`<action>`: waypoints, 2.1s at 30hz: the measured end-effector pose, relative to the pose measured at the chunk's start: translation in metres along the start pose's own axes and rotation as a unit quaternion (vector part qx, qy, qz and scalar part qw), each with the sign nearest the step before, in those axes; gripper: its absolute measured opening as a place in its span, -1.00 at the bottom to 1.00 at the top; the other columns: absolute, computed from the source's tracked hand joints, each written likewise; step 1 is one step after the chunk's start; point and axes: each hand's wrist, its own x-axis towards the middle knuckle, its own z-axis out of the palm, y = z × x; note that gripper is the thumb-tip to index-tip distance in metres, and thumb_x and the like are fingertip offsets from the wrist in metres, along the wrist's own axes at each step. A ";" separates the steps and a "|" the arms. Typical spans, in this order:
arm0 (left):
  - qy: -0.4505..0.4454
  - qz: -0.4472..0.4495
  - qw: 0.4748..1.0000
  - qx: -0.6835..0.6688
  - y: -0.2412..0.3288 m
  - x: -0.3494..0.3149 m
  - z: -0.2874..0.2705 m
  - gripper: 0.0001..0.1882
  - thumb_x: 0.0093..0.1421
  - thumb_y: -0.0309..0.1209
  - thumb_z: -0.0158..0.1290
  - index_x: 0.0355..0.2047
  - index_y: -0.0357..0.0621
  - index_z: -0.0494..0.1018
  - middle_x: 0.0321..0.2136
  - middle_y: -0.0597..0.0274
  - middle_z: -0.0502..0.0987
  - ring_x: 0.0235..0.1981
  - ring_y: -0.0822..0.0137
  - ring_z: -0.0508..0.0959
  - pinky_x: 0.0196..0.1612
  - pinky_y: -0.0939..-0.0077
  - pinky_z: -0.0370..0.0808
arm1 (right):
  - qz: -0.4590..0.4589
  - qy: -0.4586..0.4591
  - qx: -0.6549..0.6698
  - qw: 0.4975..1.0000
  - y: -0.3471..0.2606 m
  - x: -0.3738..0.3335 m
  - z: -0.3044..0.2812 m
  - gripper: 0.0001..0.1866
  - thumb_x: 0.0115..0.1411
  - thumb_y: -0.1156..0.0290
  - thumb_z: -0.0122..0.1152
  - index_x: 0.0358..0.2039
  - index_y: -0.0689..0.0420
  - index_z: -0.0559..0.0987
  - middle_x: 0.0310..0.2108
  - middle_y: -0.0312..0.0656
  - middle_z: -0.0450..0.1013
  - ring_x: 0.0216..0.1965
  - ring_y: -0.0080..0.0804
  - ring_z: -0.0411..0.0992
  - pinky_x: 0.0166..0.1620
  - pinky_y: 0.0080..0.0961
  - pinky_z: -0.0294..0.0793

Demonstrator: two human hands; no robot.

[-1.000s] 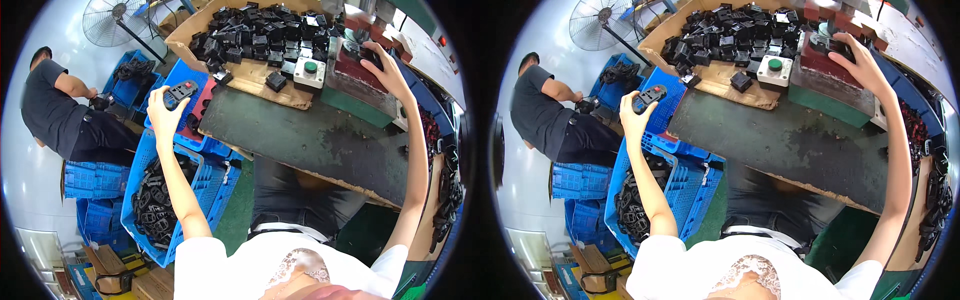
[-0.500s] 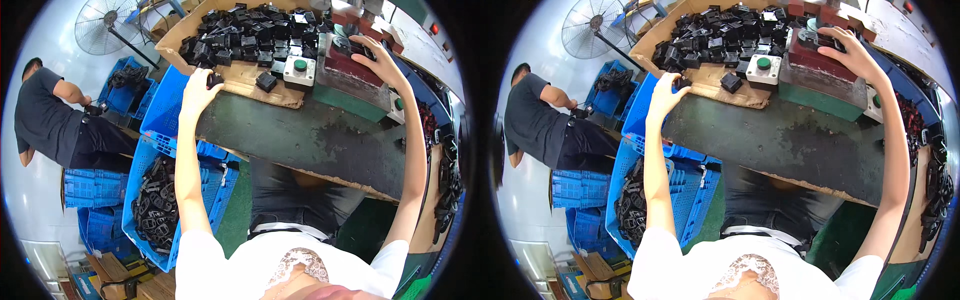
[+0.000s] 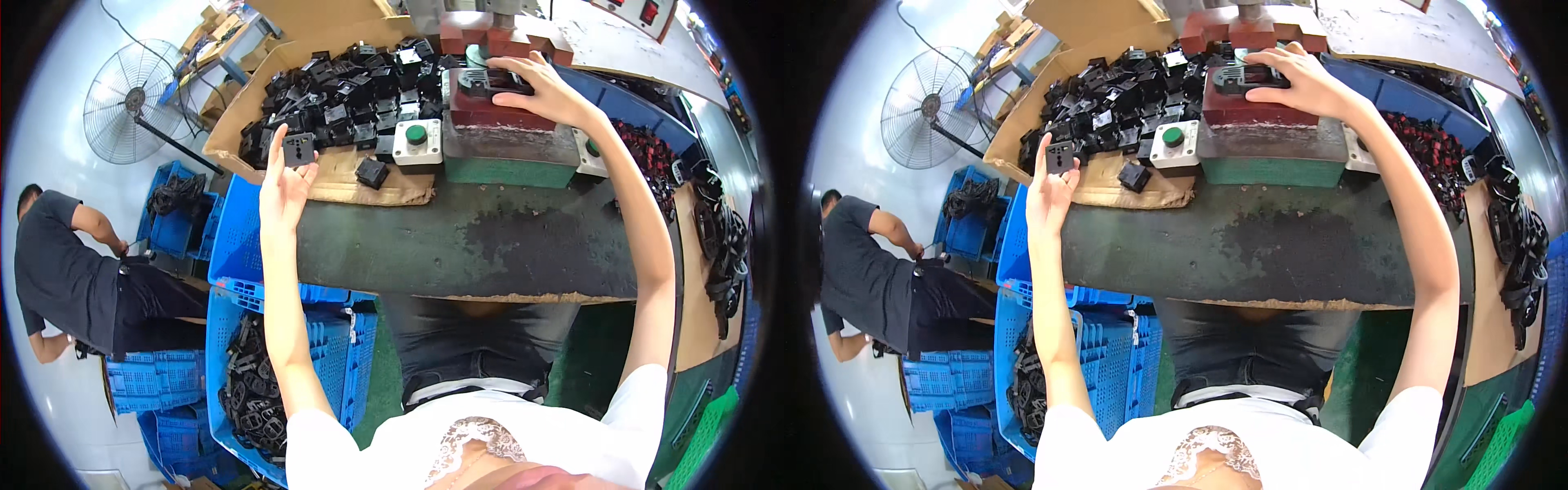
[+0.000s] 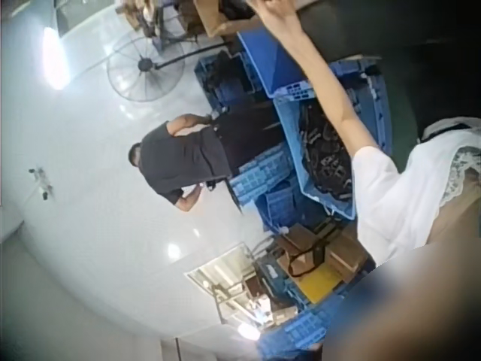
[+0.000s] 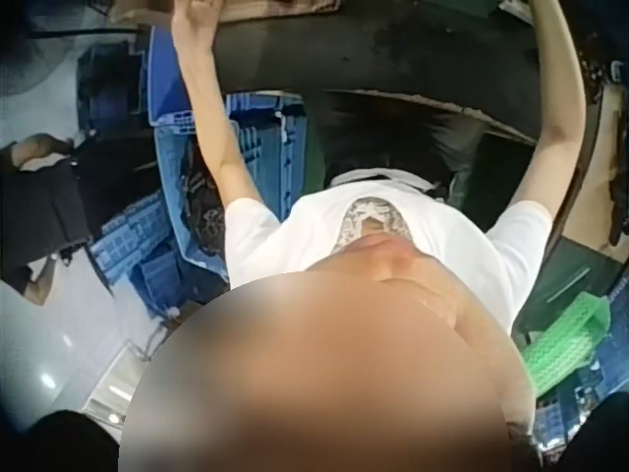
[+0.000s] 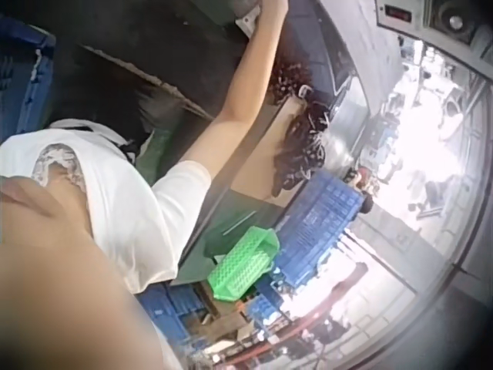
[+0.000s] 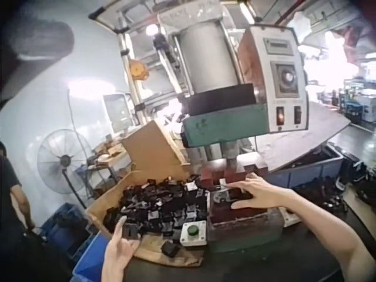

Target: Operating a manual press machine to assemble or stamp small plastic components.

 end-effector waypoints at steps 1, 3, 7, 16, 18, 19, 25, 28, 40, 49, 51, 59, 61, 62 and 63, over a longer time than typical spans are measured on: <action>0.008 -0.027 0.999 -0.026 0.001 0.004 0.006 -0.60 0.32 -0.34 -0.15 0.16 -0.03 0.18 -0.08 0.11 0.37 -0.14 0.24 0.46 -0.07 0.38 0.47 | 0.013 0.002 -0.010 1.000 -0.001 -0.001 -0.001 -0.38 0.12 0.01 0.17 0.13 0.02 0.32 0.13 -0.08 0.26 0.15 -0.18 0.18 0.26 -0.23 -0.01; -0.032 -0.030 0.998 -0.051 -0.002 0.010 0.019 -0.58 0.31 -0.31 -0.14 0.14 -0.12 0.18 -0.05 0.06 0.35 -0.10 0.14 0.45 0.04 0.33 0.44 | -0.019 0.066 0.002 0.998 -0.003 -0.013 -0.007 -0.38 0.12 0.04 0.17 0.14 0.02 0.33 0.08 -0.07 0.30 0.04 -0.17 0.25 0.20 -0.24 0.07; -0.072 -0.057 0.996 -0.001 -0.011 0.020 0.044 -0.51 0.13 -0.64 0.00 0.09 -0.29 0.22 -0.07 0.02 0.40 -0.06 0.07 0.48 -0.02 0.48 0.50 | -0.083 0.086 -0.018 0.993 0.007 -0.045 -0.036 -0.56 0.16 0.27 0.15 0.04 0.13 0.41 -0.01 -0.13 0.37 0.00 -0.25 0.28 0.11 -0.37 0.18; -0.165 -0.072 0.975 0.127 -0.023 0.046 0.105 -0.48 0.04 -0.66 0.06 0.07 -0.29 0.28 -0.12 0.12 0.46 -0.20 0.41 0.49 -0.15 0.58 0.43 | 0.175 0.179 0.083 0.965 0.070 -0.151 -0.085 -0.75 0.22 0.31 0.11 -0.20 0.22 0.53 -0.26 -0.32 0.50 -0.19 -0.60 0.41 -0.06 -0.59 0.35; -0.161 -0.024 0.970 0.181 -0.029 0.053 0.118 -0.45 0.01 -0.69 0.08 0.07 -0.26 0.29 -0.13 0.20 0.45 -0.11 0.45 0.45 -0.04 0.59 0.37 | 0.238 0.198 0.100 0.946 0.082 -0.161 -0.075 -0.76 0.22 0.33 0.12 -0.20 0.22 0.53 -0.27 -0.32 0.51 -0.24 -0.62 0.42 -0.16 -0.64 0.37; -0.143 0.006 0.960 0.240 -0.033 0.060 0.126 -0.45 -0.02 -0.69 0.12 0.04 -0.25 0.33 -0.15 0.25 0.46 -0.10 0.47 0.44 -0.01 0.62 0.34 | 0.261 0.220 0.130 0.931 0.086 -0.166 -0.067 -0.78 0.15 0.37 0.17 -0.28 0.27 0.55 -0.35 -0.28 0.52 -0.33 -0.59 0.44 -0.18 -0.62 0.41; -0.151 0.058 0.940 0.300 -0.049 0.085 0.162 -0.52 -0.01 -0.61 0.19 -0.04 -0.32 0.38 -0.19 0.27 0.49 -0.17 0.50 0.45 -0.01 0.60 0.33 | 0.262 0.072 0.069 0.960 0.102 -0.192 -0.056 -0.89 0.13 0.49 0.17 -0.35 0.24 0.56 -0.50 -0.27 0.49 -0.48 -0.58 0.39 -0.35 -0.62 0.38; -0.193 0.091 0.926 0.312 -0.058 0.089 0.174 -0.54 -0.01 -0.57 0.21 -0.05 -0.29 0.40 -0.21 0.28 0.52 -0.21 0.51 0.46 -0.05 0.60 0.34 | 0.240 0.076 0.044 0.967 0.099 -0.195 -0.055 -0.88 0.10 0.49 0.18 -0.34 0.23 0.57 -0.51 -0.19 0.51 -0.50 -0.52 0.43 -0.36 -0.58 0.41; -0.228 0.138 0.838 0.476 -0.087 0.114 0.189 -0.60 0.06 -0.32 0.21 -0.15 -0.33 0.46 -0.24 0.20 0.51 -0.36 0.43 0.50 -0.22 0.57 0.42 | 0.247 0.004 -0.068 0.967 0.079 -0.177 -0.028 -0.81 -0.05 0.49 0.23 -0.38 0.25 0.55 -0.33 -0.03 0.44 -0.18 -0.04 0.41 -0.09 -0.24 0.37; -0.242 0.222 0.736 0.592 -0.105 0.127 0.190 -0.52 -0.01 -0.18 0.23 -0.06 -0.02 0.48 -0.24 -0.04 0.52 -0.09 0.11 0.48 -0.05 0.38 0.39 | 0.218 0.077 0.111 0.967 0.073 -0.171 -0.036 -0.84 -0.04 0.58 0.25 -0.38 0.27 0.51 -0.42 -0.19 0.49 -0.49 -0.51 0.38 -0.36 -0.59 0.43; -0.246 0.273 0.707 0.604 -0.107 0.127 0.190 -0.55 0.00 -0.18 0.21 -0.07 0.02 0.49 -0.20 -0.06 0.51 0.03 -0.02 0.39 0.07 0.28 0.31 | 0.221 0.066 0.114 0.966 0.073 -0.171 -0.037 -0.83 -0.03 0.58 0.25 -0.37 0.26 0.50 -0.42 -0.21 0.46 -0.47 -0.53 0.38 -0.34 -0.60 0.41; -0.265 0.218 0.761 0.550 -0.105 0.125 0.192 -0.59 -0.02 -0.25 0.23 -0.11 0.03 0.50 -0.18 0.02 0.51 -0.03 0.05 0.44 0.05 0.34 0.33 | 0.204 0.112 0.167 0.958 0.069 -0.166 -0.040 -0.79 0.00 0.56 0.25 -0.34 0.23 0.44 -0.28 -0.32 0.40 -0.33 -0.61 0.37 -0.21 -0.65 0.38; -0.261 0.265 0.757 0.538 -0.105 0.126 0.194 -0.63 -0.03 -0.29 0.24 -0.18 -0.04 0.51 -0.21 0.06 0.53 -0.12 0.14 0.48 0.01 0.39 0.36 | 0.231 0.160 0.299 0.912 0.065 -0.165 -0.043 -0.78 0.01 0.55 0.26 -0.31 0.18 0.43 -0.25 -0.36 0.39 -0.23 -0.67 0.33 -0.13 -0.69 0.34; -0.264 0.270 0.760 0.529 -0.105 0.126 0.195 -0.65 -0.04 -0.30 0.25 -0.21 -0.07 0.51 -0.22 0.08 0.53 -0.12 0.15 0.48 0.01 0.39 0.35 | 0.228 0.155 0.351 0.895 0.065 -0.165 -0.046 -0.75 0.02 0.52 0.28 -0.29 0.13 0.43 -0.21 -0.37 0.39 -0.18 -0.69 0.30 -0.08 -0.70 0.30; -0.268 0.269 0.765 0.519 -0.104 0.125 0.194 -0.66 -0.05 -0.31 0.26 -0.24 -0.09 0.51 -0.23 0.11 0.54 -0.12 0.16 0.48 0.01 0.39 0.35 | 0.219 0.157 0.378 0.886 0.064 -0.164 -0.048 -0.75 0.02 0.52 0.29 -0.28 0.14 0.44 -0.19 -0.34 0.40 -0.17 -0.68 0.31 -0.06 -0.69 0.29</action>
